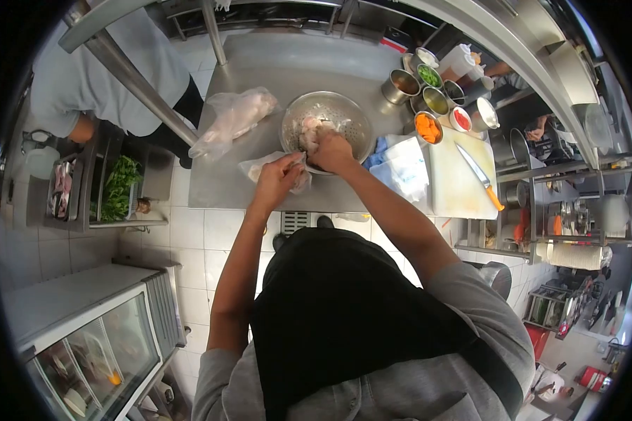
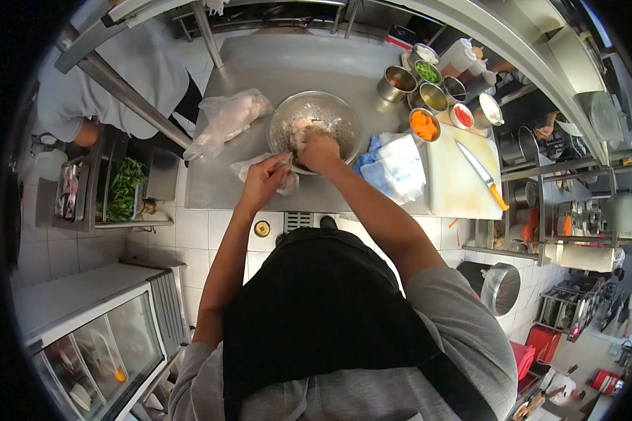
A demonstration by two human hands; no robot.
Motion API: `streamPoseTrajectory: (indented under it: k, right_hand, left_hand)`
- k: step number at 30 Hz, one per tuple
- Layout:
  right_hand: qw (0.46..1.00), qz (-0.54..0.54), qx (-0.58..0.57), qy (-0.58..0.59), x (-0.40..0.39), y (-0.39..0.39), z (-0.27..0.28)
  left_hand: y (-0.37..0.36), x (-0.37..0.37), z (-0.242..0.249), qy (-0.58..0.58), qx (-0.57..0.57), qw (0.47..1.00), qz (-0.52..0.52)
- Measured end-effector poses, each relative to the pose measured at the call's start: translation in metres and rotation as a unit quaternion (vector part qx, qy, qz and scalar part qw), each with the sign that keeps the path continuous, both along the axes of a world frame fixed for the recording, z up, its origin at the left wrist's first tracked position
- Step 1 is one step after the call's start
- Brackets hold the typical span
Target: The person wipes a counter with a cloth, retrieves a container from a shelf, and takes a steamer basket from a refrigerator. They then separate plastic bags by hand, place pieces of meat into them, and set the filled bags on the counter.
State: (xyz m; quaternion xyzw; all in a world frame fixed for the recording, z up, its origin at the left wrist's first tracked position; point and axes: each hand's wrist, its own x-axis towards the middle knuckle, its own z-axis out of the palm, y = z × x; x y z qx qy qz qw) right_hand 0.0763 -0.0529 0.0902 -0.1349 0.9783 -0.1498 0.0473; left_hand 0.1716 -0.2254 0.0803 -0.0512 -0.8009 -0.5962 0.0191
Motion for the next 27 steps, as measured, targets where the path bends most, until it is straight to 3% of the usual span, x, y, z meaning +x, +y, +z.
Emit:
streamPoseTrajectory:
  k: [3, 9, 12, 15, 17, 18, 19, 20, 21, 22, 24, 26, 27]
  right_hand:
    - [0.999, 0.011, 0.003, -0.031, -0.001, 0.000, 0.000]
    - [0.994, 0.009, -0.013, -0.110, -0.007, 0.002, 0.013]
    - [0.994, 0.010, -0.047, -0.101, -0.014, 0.006, 0.005]
    - [0.977, 0.080, -0.115, -0.163, -0.019, 0.016, 0.017]
    - [0.922, 0.071, -0.234, -0.301, -0.018, 0.023, 0.053]
    - [0.921, 0.072, -0.234, -0.302, -0.028, 0.033, 0.039]
    - [0.831, 0.025, -0.369, -0.416, -0.045, 0.046, 0.010]
    - [0.706, -0.022, -0.488, -0.513, -0.054, 0.057, -0.005]
    - [0.630, -0.036, -0.564, -0.532, -0.052, 0.063, 0.002]
    - [0.630, -0.034, -0.564, -0.534, -0.046, 0.064, 0.015]
    - [0.552, -0.054, -0.662, -0.504, -0.032, 0.062, 0.036]
    - [0.545, -0.040, -0.679, -0.490, -0.022, 0.059, 0.043]
    - [0.535, 0.019, -0.665, -0.520, -0.016, 0.057, 0.051]
  left_hand:
    - [0.001, 0.001, 0.002, 0.052, -0.025, 0.998, 0.012]
    - [0.001, -0.001, -0.004, 0.044, -0.078, 0.996, 0.004]
    - [0.002, -0.002, -0.005, 0.063, -0.067, 0.996, 0.002]
    - [0.003, -0.002, -0.007, 0.094, -0.035, 0.995, 0.012]
    - [0.001, 0.000, -0.002, 0.063, -0.039, 0.997, 0.015]
    - [0.000, 0.002, 0.003, 0.033, -0.043, 0.998, 0.018]
    - [0.000, 0.005, 0.009, 0.032, -0.043, 0.998, 0.019]
    - [0.001, 0.009, 0.018, 0.002, -0.009, 0.998, 0.058]
    - [0.001, 0.011, 0.022, -0.027, 0.025, 0.995, 0.097]
    - [-0.001, 0.011, 0.022, -0.028, 0.024, 0.994, 0.099]
    - [-0.005, 0.013, 0.022, 0.000, 0.059, 0.987, 0.151]
    - [-0.012, 0.017, 0.028, -0.020, 0.080, 0.983, 0.163]
    - [-0.013, 0.017, 0.032, -0.038, 0.105, 0.979, 0.168]
